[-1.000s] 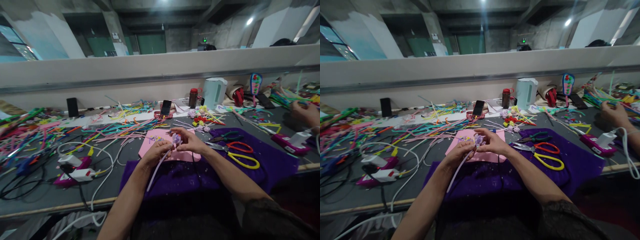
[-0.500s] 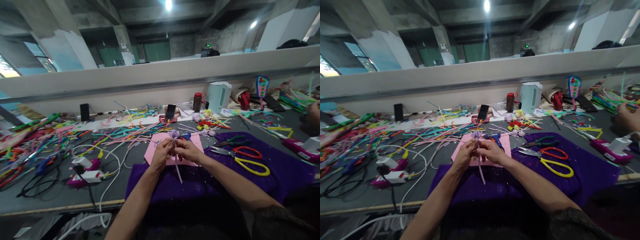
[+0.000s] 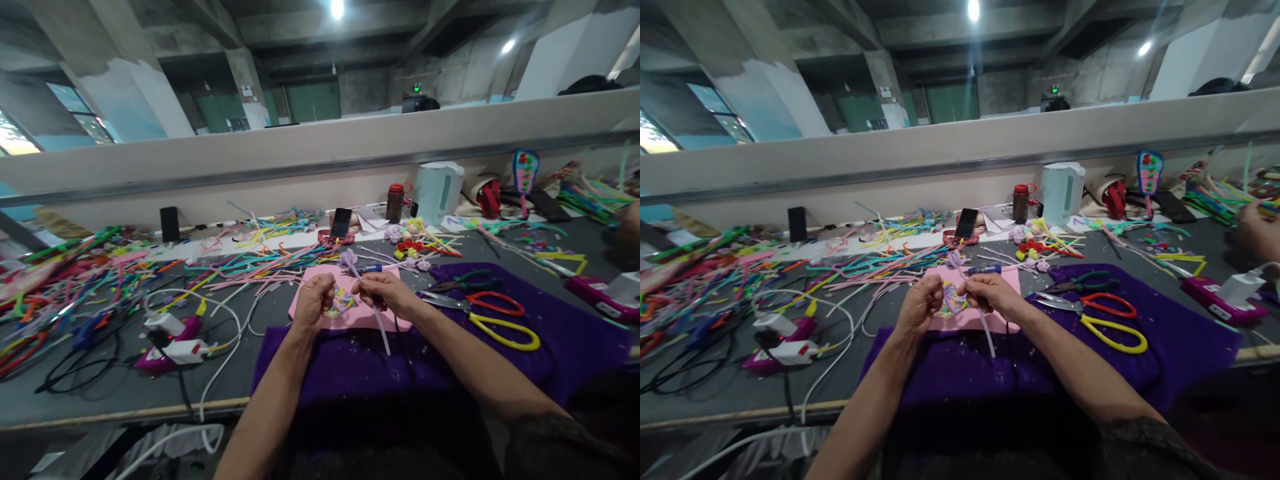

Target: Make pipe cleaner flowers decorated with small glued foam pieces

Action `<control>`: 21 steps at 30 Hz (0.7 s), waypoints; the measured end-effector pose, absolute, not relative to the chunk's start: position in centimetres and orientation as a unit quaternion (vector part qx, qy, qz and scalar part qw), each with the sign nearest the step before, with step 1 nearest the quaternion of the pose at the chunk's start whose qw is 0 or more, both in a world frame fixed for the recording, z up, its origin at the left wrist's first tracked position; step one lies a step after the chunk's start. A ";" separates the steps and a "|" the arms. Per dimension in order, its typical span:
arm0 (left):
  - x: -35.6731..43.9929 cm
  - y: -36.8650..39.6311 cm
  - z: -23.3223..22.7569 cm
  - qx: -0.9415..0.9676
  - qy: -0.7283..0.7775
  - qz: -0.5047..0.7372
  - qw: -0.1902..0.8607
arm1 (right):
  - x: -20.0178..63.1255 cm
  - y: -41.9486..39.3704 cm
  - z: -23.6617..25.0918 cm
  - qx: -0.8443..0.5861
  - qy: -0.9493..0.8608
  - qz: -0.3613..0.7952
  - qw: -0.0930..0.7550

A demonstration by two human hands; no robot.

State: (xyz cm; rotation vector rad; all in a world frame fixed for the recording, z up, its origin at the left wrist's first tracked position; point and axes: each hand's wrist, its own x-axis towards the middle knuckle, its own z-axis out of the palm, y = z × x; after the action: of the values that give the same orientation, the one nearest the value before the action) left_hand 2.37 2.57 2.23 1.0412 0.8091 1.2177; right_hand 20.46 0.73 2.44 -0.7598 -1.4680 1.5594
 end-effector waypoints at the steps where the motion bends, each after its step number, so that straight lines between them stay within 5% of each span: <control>1: 2.3 2.6 2.3 0.456 0.349 0.528 0.626 | 20.4 0.7 2.4 -0.301 -0.590 0.622 0.419; 7: 1.5 2.2 3.0 0.516 0.288 0.404 0.698 | 20.7 0.4 2.5 -0.289 -0.630 0.621 0.365; 16: 0.8 2.0 3.1 0.518 0.235 0.387 0.726 | 20.7 0.3 2.4 -0.281 -0.653 0.644 0.283; 21: 1.3 1.9 3.2 0.485 0.263 0.398 0.733 | 20.3 0.3 2.2 -0.281 -0.649 0.622 0.337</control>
State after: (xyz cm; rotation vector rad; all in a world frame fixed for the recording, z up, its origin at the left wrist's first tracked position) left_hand 1.28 1.91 3.25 1.0674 0.5779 0.8751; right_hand 20.33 0.25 2.23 -0.7337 -1.6912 1.6215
